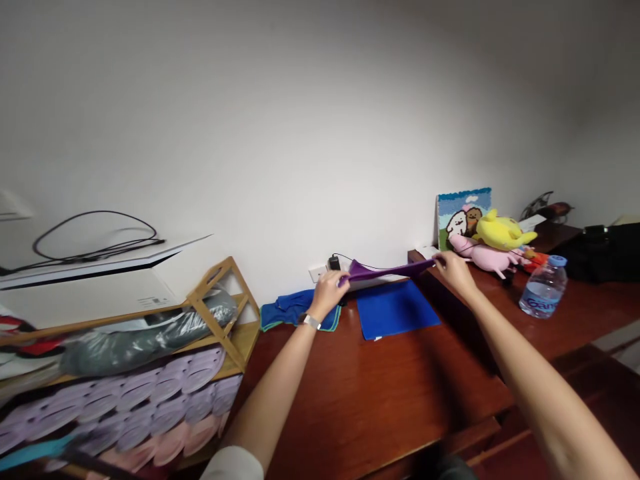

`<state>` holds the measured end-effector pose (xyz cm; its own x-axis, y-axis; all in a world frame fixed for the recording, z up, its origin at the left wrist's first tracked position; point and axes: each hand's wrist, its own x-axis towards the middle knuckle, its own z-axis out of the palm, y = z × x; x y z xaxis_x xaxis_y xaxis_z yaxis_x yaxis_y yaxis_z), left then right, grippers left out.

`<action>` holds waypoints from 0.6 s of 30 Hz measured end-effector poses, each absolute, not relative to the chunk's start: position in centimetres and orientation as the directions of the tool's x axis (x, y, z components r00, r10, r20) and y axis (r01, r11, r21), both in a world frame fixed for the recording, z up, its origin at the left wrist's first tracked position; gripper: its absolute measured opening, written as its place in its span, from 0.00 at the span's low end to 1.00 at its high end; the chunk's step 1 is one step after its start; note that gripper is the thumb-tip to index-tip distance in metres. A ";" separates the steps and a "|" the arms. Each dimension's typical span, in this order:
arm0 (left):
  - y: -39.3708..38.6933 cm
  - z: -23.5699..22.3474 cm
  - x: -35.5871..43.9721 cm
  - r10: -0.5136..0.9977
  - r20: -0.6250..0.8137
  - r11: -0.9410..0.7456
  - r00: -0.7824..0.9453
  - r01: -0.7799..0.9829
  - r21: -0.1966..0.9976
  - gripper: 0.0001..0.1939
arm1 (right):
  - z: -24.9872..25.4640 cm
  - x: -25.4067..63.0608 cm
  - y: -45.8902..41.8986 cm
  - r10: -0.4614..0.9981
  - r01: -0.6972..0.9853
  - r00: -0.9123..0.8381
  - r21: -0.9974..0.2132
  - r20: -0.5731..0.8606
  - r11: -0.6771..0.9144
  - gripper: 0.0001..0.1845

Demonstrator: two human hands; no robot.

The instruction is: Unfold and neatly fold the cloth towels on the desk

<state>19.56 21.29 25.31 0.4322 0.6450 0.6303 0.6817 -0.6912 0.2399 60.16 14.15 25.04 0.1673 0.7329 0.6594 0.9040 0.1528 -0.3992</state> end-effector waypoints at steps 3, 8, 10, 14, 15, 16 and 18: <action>19.5 18.7 20.9 0.689 0.525 -0.683 0.500 0.690 0.239 0.12 | 18.2 59.0 12.6 0.872 0.855 0.321 -0.509 0.369 -0.099 0.17; 13.1 7.6 20.9 0.751 0.385 -0.645 0.537 0.721 0.253 0.14 | 8.1 54.5 7.5 0.905 0.802 0.409 -0.520 0.117 -0.295 0.14; 10.9 3.8 18.7 0.784 0.365 -0.604 0.502 0.752 0.263 0.13 | 4.8 52.7 5.3 0.918 0.796 0.386 -0.535 0.091 -0.281 0.15; 9.1 -1.8 9.2 0.850 0.398 -0.465 0.345 0.846 0.260 0.17 | 0.0 49.4 2.2 0.950 0.795 0.224 -0.605 0.218 -0.049 0.17; 9.1 -2.7 6.4 0.864 0.407 -0.416 0.297 0.876 0.244 0.18 | -0.6 48.4 1.7 0.950 0.790 0.181 -0.613 0.254 0.014 0.18; 9.1 -3.3 3.6 0.875 0.414 -0.366 0.252 0.903 0.225 0.19 | -0.8 47.2 1.5 0.950 0.784 0.140 -0.617 0.280 0.066 0.18; 9.0 -3.7 -0.9 0.886 0.425 -0.291 0.186 0.936 0.197 0.20 | -0.6 44.2 1.8 0.951 0.780 0.059 -0.609 0.304 0.146 0.18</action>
<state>-0.87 9.03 -3.75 0.1857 0.8862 0.4245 0.9362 -0.2908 0.1975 44.19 1.75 -0.60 0.0588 0.9510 0.3036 0.7796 0.1462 -0.6090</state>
